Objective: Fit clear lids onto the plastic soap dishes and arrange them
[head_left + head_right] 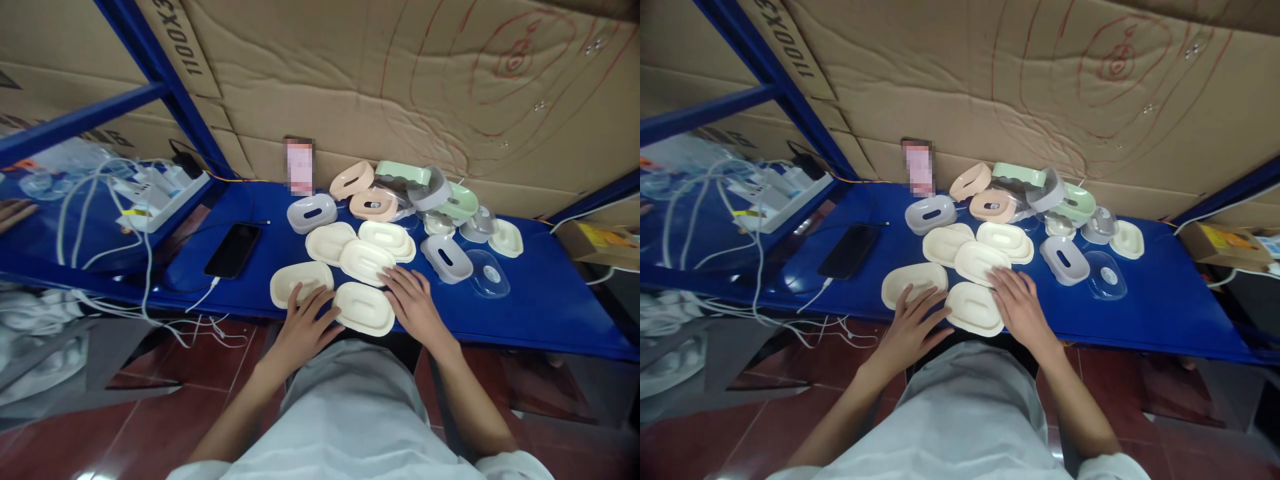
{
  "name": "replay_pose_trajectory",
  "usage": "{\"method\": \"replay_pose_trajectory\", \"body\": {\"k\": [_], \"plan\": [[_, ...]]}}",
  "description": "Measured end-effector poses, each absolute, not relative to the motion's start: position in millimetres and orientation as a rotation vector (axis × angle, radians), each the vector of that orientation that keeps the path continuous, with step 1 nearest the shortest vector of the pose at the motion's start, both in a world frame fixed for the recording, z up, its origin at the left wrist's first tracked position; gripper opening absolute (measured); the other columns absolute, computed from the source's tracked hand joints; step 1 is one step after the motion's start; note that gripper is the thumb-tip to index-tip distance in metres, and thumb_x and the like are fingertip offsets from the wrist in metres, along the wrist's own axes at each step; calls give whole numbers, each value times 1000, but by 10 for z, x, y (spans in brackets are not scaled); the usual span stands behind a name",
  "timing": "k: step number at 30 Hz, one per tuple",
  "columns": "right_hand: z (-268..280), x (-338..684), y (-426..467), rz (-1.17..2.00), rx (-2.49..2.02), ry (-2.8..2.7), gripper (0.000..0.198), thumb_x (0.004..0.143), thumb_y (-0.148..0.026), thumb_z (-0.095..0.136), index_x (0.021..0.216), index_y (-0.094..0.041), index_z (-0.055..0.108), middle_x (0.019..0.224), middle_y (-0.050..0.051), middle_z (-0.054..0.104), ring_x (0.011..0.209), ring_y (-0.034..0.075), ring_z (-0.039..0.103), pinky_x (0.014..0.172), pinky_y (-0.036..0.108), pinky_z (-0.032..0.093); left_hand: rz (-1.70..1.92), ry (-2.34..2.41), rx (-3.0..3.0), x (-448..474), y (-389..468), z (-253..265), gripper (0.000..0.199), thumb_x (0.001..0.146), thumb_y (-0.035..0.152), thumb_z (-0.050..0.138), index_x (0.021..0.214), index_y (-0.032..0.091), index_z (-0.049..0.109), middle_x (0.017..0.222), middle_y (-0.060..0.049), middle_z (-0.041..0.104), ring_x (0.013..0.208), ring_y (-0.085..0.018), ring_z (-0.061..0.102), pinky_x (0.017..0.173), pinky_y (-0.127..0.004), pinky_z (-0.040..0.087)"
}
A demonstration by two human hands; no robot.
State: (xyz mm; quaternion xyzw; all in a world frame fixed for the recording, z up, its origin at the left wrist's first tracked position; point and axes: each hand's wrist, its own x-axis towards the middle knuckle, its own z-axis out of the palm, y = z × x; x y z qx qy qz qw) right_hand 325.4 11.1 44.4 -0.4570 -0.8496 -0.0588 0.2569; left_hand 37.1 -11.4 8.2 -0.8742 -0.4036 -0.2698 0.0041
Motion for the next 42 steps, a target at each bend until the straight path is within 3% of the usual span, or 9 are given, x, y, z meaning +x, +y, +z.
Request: {"method": "replay_pose_trajectory", "body": {"k": [7,13,17,19,25,29,34,39,42], "plan": [[233,3894,-133,-263,-1438,-2199,28,108,-34,58,131,-27,72,124,11,75,117,30,68,105,50,47,-905,-1360,-2706,399,-103,24,14,98,34,72,109,26,68,130,-11,71,138,-33,61,130,-68,26],[221,4193,-226,-121,-1477,-2066,35,108,-37,53,138,-28,68,144,14,66,133,32,63,110,51,50,-970,-1451,-2610,287,-62,-42,18,95,33,74,108,25,66,124,-10,71,132,-32,65,129,-67,27],[183,4406,-8,-352,-1676,-1906,48,109,-43,48,150,-21,60,149,18,64,141,37,57,118,59,41,-985,-1524,-2489,212,4,-51,19,97,30,74,113,25,65,132,-11,72,134,-33,65,128,-67,28],[131,4493,132,-424,-1753,-1903,47,109,-45,49,146,-20,64,144,17,69,139,37,59,118,62,39,-985,-1527,-2438,193,24,-38,19,99,28,72,116,25,64,134,-11,72,135,-34,65,127,-67,29],[89,4541,307,-360,-1651,-1816,41,108,-46,53,129,-17,74,125,18,77,119,34,71,107,54,55,-956,-1454,-2449,195,-9,43,20,101,21,67,121,25,66,139,-12,71,136,-34,64,127,-70,28],[95,4405,130,-256,-1510,-1805,38,106,-39,57,138,-21,69,137,16,72,133,36,65,116,62,51,-1050,-1361,-2593,231,-29,43,19,102,17,64,119,25,67,133,-10,72,132,-29,67,124,-60,44],[49,3867,-142,148,-1254,-2159,43,105,-25,59,147,-29,64,147,10,68,147,34,56,121,66,47,-1194,-1327,-2777,257,-42,-56,29,102,19,66,131,26,62,139,-12,67,135,-27,65,113,-47,59],[138,3358,-137,269,-1108,-2263,41,107,-20,55,148,-23,59,147,12,66,150,29,51,127,61,43,-1264,-1507,-2734,248,-58,-58,58,103,26,66,156,29,44,160,-16,52,144,-30,60,112,-48,61],[209,3207,-73,297,-1053,-2352,39,108,-19,53,146,-20,58,148,13,64,152,28,48,129,60,42,-1247,-1451,-2752,251,-47,-26,58,103,23,65,157,31,45,169,-16,40,148,-31,56,116,-50,58]]}}
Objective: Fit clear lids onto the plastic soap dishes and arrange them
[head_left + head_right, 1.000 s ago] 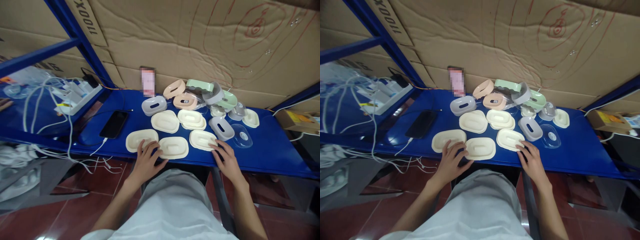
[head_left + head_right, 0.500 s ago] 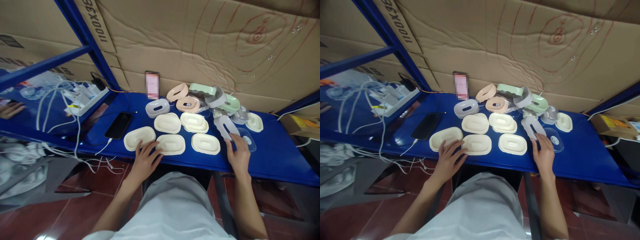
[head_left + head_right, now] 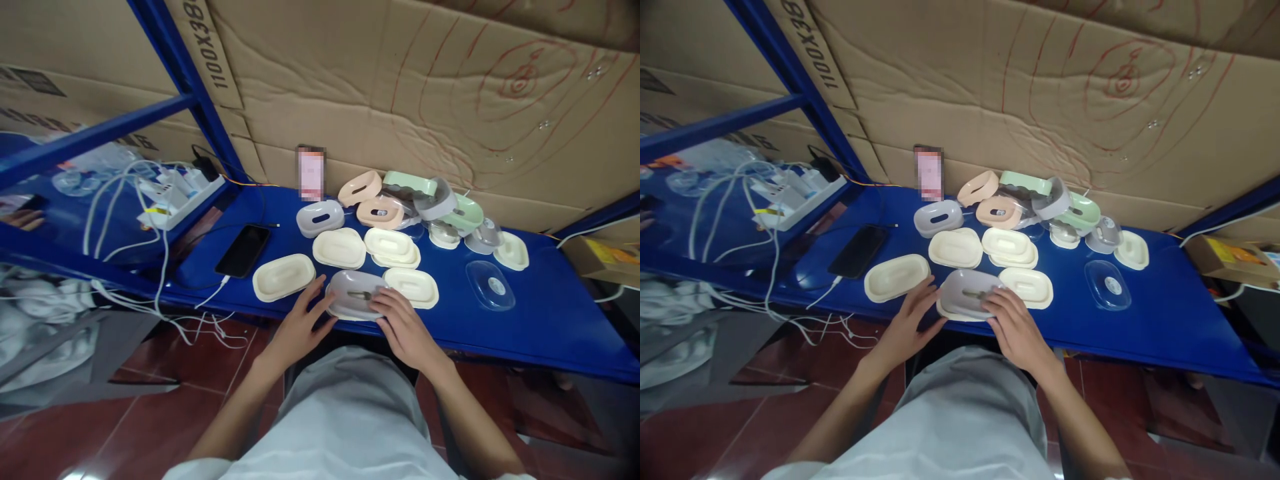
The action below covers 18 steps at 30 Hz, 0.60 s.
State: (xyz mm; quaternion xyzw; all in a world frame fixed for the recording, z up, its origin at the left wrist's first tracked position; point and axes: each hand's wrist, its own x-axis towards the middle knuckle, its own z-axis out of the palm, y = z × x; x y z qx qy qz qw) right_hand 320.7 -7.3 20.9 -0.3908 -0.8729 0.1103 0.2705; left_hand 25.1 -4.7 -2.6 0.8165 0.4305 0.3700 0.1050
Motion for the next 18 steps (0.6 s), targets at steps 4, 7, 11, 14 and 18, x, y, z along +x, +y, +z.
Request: {"method": "replay_pose_trajectory", "body": {"k": [4,7,11,14,18], "plan": [[252,3051,-24,206,-937,-2456,38,108,-17,52,145,-17,58,144,14,67,149,29,51,129,62,41,1070,1241,2478,250,-23,-12,43,102,20,66,144,28,58,166,-15,46,153,-34,50,120,-57,53],[274,2977,-11,126,-922,-2479,34,107,-22,58,140,-16,62,139,14,69,144,31,56,128,62,43,1097,1234,2502,248,-16,-24,35,102,19,68,136,24,63,157,-15,55,151,-33,50,119,-58,54],[294,3000,18,139,-889,-2428,35,107,-21,59,141,-20,62,136,14,71,145,30,57,124,60,49,1130,1219,2502,264,-21,-30,36,101,19,69,136,25,63,155,-15,57,151,-34,51,119,-57,54],[287,3074,60,210,-863,-2393,39,107,-20,59,145,-22,60,141,13,68,149,31,52,125,60,49,1170,1204,2503,291,-21,-12,44,101,19,70,143,24,59,159,-17,52,152,-34,50,121,-57,52],[269,3167,111,258,-943,-2381,42,107,-21,58,149,-23,57,148,13,64,154,31,47,126,61,47,1109,1222,2512,332,5,11,51,101,22,69,150,26,55,164,-17,46,155,-36,46,121,-59,51]]}}
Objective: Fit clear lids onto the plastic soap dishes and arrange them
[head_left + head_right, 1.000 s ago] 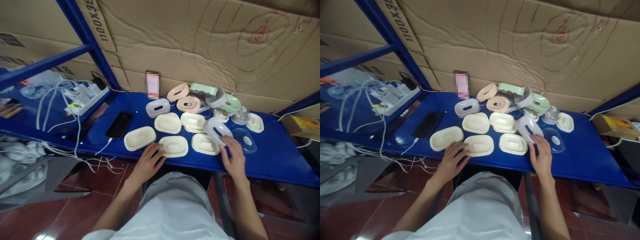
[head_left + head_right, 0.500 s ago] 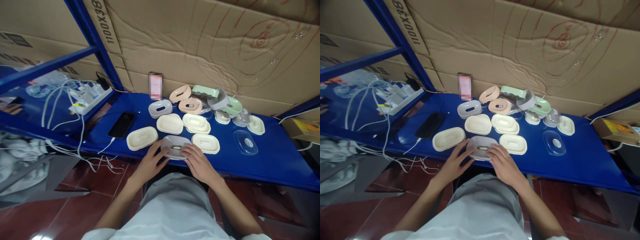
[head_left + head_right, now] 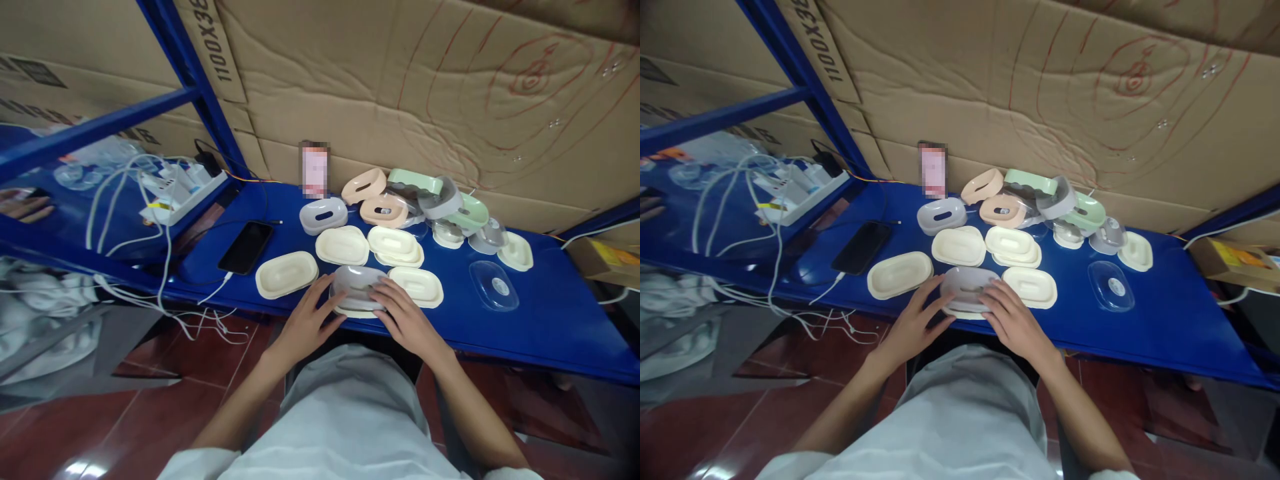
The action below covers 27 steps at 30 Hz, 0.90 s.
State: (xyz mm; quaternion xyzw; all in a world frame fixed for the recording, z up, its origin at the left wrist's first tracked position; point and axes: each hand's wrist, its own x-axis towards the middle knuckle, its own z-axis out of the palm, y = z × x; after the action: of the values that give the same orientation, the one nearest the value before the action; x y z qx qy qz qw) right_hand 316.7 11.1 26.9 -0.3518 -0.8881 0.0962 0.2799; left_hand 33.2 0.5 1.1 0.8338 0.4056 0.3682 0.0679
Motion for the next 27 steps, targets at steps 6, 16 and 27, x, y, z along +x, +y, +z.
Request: {"method": "replay_pose_trajectory", "body": {"k": [6,16,27], "plan": [[189,3213,90,235,-960,-2487,43,106,-30,63,148,-22,59,152,13,62,157,32,44,130,61,41,1074,1183,2491,366,44,-15,26,101,17,67,127,21,65,160,-15,53,157,-34,43,124,-57,49],[427,3349,16,-64,-1089,-2424,47,110,-30,52,157,-30,53,159,8,59,153,27,50,128,53,41,955,1386,2526,123,-32,-57,43,103,21,66,145,29,60,170,-11,43,161,-33,37,130,-61,38],[281,4441,-212,-294,-1600,-2092,45,110,-48,49,147,-25,60,156,16,60,143,35,59,115,56,48,955,1740,2554,-198,-146,-132,47,103,29,66,149,25,57,160,-17,55,150,-39,51,127,-69,28]]}}
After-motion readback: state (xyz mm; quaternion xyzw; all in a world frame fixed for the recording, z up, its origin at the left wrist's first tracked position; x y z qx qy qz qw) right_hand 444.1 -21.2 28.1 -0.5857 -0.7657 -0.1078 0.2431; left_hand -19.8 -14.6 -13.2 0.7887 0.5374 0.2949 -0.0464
